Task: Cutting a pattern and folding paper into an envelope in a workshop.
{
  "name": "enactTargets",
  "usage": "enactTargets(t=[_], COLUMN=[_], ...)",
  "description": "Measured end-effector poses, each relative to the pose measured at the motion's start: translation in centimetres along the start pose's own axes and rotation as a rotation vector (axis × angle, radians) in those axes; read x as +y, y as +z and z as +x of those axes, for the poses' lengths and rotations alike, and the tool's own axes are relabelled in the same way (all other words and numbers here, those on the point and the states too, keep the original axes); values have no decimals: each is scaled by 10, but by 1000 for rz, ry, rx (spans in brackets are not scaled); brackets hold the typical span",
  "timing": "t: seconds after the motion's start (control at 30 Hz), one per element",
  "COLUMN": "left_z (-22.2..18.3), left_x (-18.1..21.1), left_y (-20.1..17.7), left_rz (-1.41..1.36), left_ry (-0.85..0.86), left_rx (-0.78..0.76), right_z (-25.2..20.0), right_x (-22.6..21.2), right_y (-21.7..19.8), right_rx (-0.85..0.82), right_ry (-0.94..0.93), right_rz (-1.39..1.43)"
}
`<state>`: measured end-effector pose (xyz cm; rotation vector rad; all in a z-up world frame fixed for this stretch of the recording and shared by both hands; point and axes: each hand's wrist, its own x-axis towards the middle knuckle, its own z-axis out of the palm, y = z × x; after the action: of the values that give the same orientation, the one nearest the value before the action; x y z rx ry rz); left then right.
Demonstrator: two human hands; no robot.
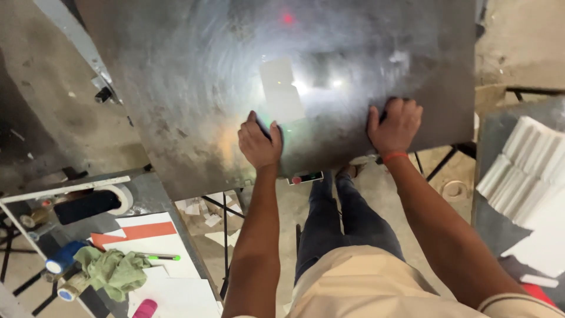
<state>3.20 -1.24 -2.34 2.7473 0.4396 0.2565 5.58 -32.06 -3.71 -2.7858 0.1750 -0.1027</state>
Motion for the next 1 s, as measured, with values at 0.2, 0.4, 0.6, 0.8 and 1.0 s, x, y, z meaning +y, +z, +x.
enactTargets(t=[0.2, 0.4, 0.6, 0.8, 1.0], left_z=[-15, -41, -218, -341, -317], left_x=[-18, -58, -61, -110, -109], left_y=[-2, 6, -22, -27, -33], left_rz=[-65, -639, -764, -604, -534], left_ry=[103, 76, -208, -119, -79], left_rx=[56, -73, -329, -632, -796], right_z=[-7, -36, -186, -367, -440], right_x=[8, 73, 125, 247, 328], right_y=[-16, -27, -125, -106, -146], right_rx=[75, -295, -601, -451, -150], right_ry=[-112, -153, 2, 498, 941], right_rz=[152, 601, 650, 579, 581])
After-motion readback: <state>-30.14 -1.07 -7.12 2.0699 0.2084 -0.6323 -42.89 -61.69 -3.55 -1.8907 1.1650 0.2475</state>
